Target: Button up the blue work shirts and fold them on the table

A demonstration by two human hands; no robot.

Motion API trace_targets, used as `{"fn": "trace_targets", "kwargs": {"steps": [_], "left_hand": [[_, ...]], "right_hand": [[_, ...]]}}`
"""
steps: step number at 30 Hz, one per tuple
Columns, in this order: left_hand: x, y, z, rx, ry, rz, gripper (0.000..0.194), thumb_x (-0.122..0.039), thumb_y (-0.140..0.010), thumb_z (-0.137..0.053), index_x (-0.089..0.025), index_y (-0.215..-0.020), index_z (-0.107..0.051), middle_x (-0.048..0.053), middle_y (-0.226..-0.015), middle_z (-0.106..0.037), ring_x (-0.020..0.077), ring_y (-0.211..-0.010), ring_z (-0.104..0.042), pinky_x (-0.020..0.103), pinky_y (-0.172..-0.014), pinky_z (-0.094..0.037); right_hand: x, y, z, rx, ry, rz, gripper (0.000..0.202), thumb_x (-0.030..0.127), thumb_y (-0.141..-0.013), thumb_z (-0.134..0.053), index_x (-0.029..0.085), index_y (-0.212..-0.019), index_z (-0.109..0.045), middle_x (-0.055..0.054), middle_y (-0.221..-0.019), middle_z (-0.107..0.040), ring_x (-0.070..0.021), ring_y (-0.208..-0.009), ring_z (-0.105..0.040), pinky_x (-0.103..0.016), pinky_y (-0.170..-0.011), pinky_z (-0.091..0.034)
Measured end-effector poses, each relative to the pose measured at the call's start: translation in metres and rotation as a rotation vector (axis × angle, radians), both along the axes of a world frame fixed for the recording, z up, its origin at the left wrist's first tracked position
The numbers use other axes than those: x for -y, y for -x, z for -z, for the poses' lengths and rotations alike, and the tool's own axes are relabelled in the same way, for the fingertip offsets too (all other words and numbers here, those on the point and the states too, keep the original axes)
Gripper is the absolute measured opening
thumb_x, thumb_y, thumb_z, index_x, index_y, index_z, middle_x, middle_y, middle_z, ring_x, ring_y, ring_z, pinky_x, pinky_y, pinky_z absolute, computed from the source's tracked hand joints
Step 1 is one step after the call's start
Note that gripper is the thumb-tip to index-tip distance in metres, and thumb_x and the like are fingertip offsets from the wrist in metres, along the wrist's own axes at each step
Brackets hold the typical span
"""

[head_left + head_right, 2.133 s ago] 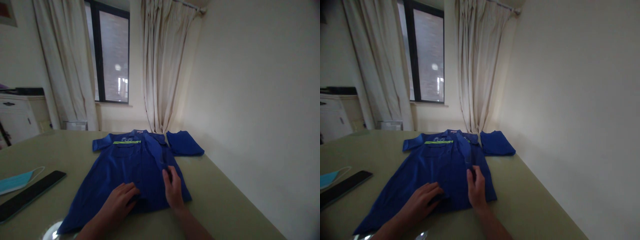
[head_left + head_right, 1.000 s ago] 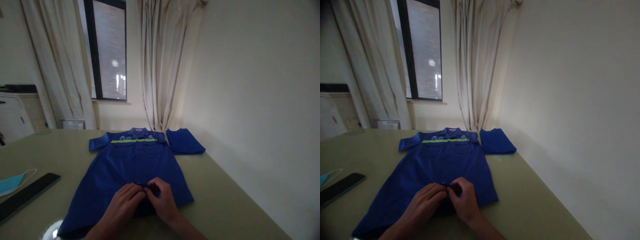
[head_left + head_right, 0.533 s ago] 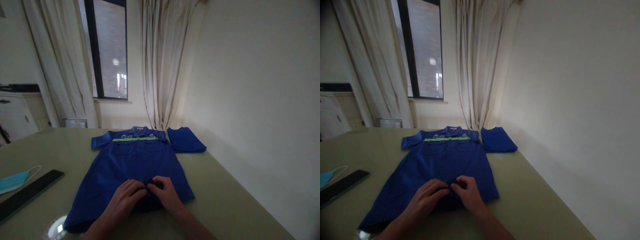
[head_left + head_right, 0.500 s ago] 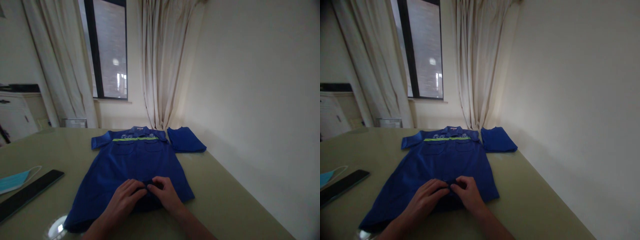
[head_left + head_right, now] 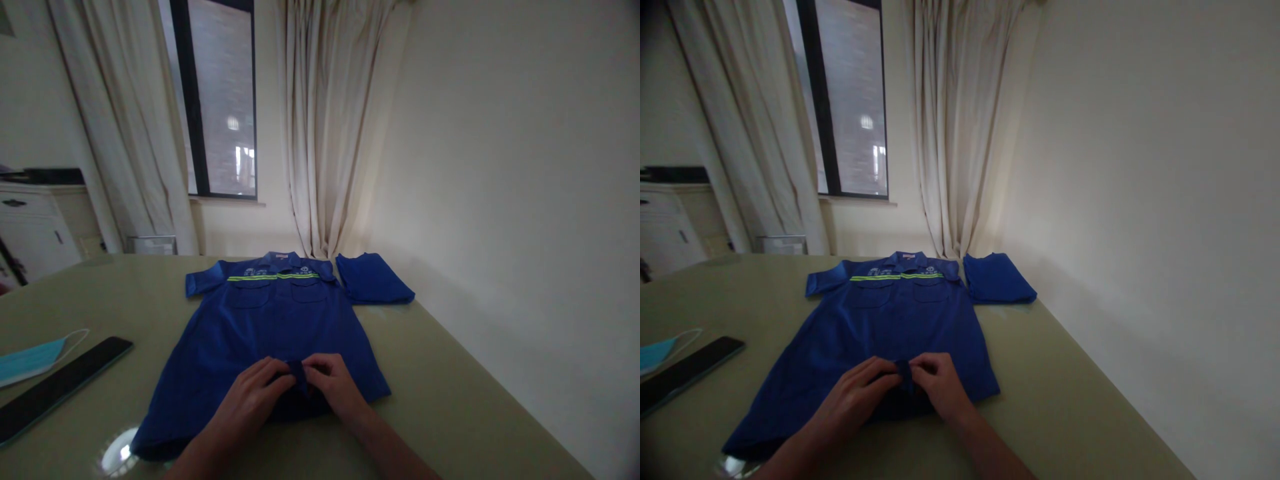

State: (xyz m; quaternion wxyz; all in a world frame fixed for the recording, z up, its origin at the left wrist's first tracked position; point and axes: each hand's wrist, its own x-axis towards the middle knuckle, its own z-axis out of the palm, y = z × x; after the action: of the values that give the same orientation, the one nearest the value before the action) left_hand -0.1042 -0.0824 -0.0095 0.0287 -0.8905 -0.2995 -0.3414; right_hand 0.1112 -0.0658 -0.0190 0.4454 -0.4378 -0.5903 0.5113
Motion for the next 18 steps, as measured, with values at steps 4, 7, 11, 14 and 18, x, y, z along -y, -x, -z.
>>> {"fn": "trace_targets", "kwargs": {"steps": [4,7,11,14,18], "left_hand": [[0.002,-0.002,0.002,0.064,0.095,0.0,0.025,-0.017,-0.101,-0.051,-0.026,-0.114,-0.07,0.005,-0.108,-0.072,0.0168,-0.097,-0.07,0.027,-0.085,-0.06],[0.006,-0.004,0.0,0.075,0.174,-0.016,0.027,-0.029,-0.096,-0.063,-0.027,-0.122,-0.069,0.007,-0.118,-0.071,0.0197,-0.105,-0.071,0.031,-0.093,-0.06],[0.003,-0.006,0.002,0.156,0.299,-0.004,0.024,-0.028,-0.102,-0.053,-0.03,-0.12,-0.07,0.004,-0.116,-0.072,0.0161,-0.105,-0.071,0.027,-0.094,-0.059],[-0.003,-0.006,0.009,0.244,0.336,0.003,0.025,-0.028,-0.104,-0.05,-0.029,-0.118,-0.07,0.002,-0.106,-0.075,0.0143,-0.096,-0.073,0.024,-0.088,-0.06],[-0.006,-0.005,0.013,0.29,0.334,-0.051,0.036,-0.028,-0.102,-0.053,-0.033,-0.136,-0.061,0.003,-0.118,-0.072,0.0169,-0.105,-0.072,0.028,-0.093,-0.06]], "right_hand": [[-0.001,0.0,-0.001,-0.016,0.025,-0.029,0.032,0.048,-0.073,-0.08,0.017,-0.081,-0.078,0.0,-0.067,-0.065,-0.0136,-0.062,-0.055,-0.025,-0.059,-0.043],[-0.002,-0.001,-0.004,-0.044,0.028,-0.019,0.032,0.047,-0.073,-0.081,0.017,-0.081,-0.077,0.0,-0.067,-0.065,-0.0128,-0.061,-0.055,-0.024,-0.059,-0.042],[-0.003,-0.002,-0.005,-0.052,0.019,-0.029,0.032,0.048,-0.073,-0.082,0.017,-0.08,-0.076,0.001,-0.065,-0.064,-0.012,-0.06,-0.054,-0.024,-0.058,-0.041],[-0.003,-0.002,-0.005,-0.036,0.016,-0.055,0.033,0.048,-0.074,-0.081,0.017,-0.08,-0.076,0.001,-0.065,-0.063,-0.012,-0.06,-0.053,-0.024,-0.058,-0.041],[-0.001,0.0,-0.004,-0.032,0.009,-0.059,0.031,0.046,-0.075,-0.081,0.016,-0.081,-0.076,0.001,-0.065,-0.064,-0.0119,-0.059,-0.054,-0.024,-0.058,-0.041]]}}
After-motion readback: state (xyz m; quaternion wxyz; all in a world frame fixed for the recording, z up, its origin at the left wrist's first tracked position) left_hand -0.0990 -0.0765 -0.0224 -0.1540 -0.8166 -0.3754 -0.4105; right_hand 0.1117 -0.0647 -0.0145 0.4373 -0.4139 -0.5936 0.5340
